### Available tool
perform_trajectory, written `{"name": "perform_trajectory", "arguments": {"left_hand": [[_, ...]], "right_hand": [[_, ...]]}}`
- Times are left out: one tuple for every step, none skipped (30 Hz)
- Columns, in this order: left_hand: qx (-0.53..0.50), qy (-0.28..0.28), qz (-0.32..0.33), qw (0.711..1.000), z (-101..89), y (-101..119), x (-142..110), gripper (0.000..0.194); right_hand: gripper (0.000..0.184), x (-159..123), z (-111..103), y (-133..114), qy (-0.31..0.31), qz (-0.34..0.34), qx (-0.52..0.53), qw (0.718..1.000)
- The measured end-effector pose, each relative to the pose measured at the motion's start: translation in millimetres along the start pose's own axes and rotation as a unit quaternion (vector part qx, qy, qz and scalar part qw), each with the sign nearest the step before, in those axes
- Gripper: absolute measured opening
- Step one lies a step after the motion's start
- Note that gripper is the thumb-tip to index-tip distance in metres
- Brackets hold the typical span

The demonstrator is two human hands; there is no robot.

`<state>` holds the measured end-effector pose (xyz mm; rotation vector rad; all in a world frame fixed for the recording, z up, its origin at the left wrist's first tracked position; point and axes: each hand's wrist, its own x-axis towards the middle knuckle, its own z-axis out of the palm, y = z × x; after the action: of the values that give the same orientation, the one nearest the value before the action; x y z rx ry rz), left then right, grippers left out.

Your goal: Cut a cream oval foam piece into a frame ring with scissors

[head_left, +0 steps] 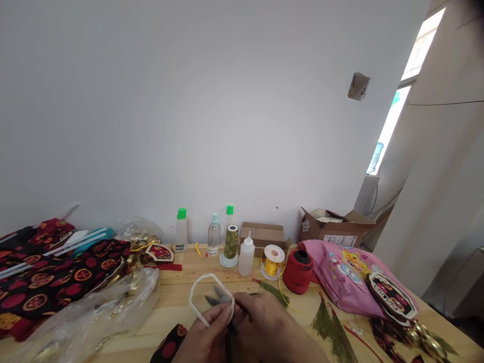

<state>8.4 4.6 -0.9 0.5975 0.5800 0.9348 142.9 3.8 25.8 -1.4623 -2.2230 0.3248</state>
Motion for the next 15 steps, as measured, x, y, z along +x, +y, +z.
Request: {"name": "perform_trajectory", "arguments": {"left_hand": [[-0.002,0.013,-0.001,1.0,-1.7,0,1,0.019],[-0.005,0.027,0.0,1.0,-3.3,0,2,0.019],[-0.009,0.041,0.001,0.999,-4.4,0,2,0.019],[-0.014,0.056,0.001,0.998,-5.1,0,3,0.019],[-0.019,0.071,-0.001,0.997,-5.5,0,3,0.019],[-0.023,0.084,-0.005,0.996,-5.8,0,3,0.019],[-0.026,0.095,-0.008,0.995,-5.9,-1,3,0.018],[-0.028,0.101,-0.01,0.994,-6.1,-1,3,0.018],[-0.031,0.106,-0.011,0.994,-6.4,-1,3,0.018],[-0.036,0.108,-0.009,0.993,-6.8,-1,4,0.017],[-0.042,0.107,-0.007,0.993,-7.3,-1,4,0.016],[-0.047,0.106,-0.006,0.993,-7.6,-1,4,0.015],[-0.052,0.105,-0.006,0.993,-7.7,-1,4,0.013],[-0.054,0.105,-0.005,0.993,-7.7,0,4,0.012],[-0.054,0.106,-0.005,0.993,-7.4,0,4,0.011]], "right_hand": [[0.018,3,-8,3,-0.027,0.012,-0.008,1.0],[0.019,8,-16,8,-0.023,0.051,-0.036,0.998],[0.02,13,-22,15,0.001,0.084,-0.086,0.993],[0.02,18,-25,21,0.014,0.113,-0.136,0.984],[0.02,23,-27,28,0.019,0.131,-0.153,0.979],[0.019,27,-26,34,0.024,0.142,-0.165,0.976],[0.018,30,-24,38,0.027,0.149,-0.171,0.974],[0.018,32,-21,41,0.031,0.152,-0.171,0.973],[0.018,32,-19,42,0.039,0.154,-0.169,0.973],[0.019,31,-19,42,0.049,0.155,-0.166,0.973],[0.019,28,-21,41,0.059,0.154,-0.164,0.972],[0.019,23,-25,40,0.071,0.154,-0.156,0.973],[0.019,17,-31,39,0.085,0.154,-0.139,0.974],[0.018,10,-39,38,0.099,0.155,-0.119,0.976],[0.017,1,-49,39,0.124,0.158,-0.068,0.977]]}}
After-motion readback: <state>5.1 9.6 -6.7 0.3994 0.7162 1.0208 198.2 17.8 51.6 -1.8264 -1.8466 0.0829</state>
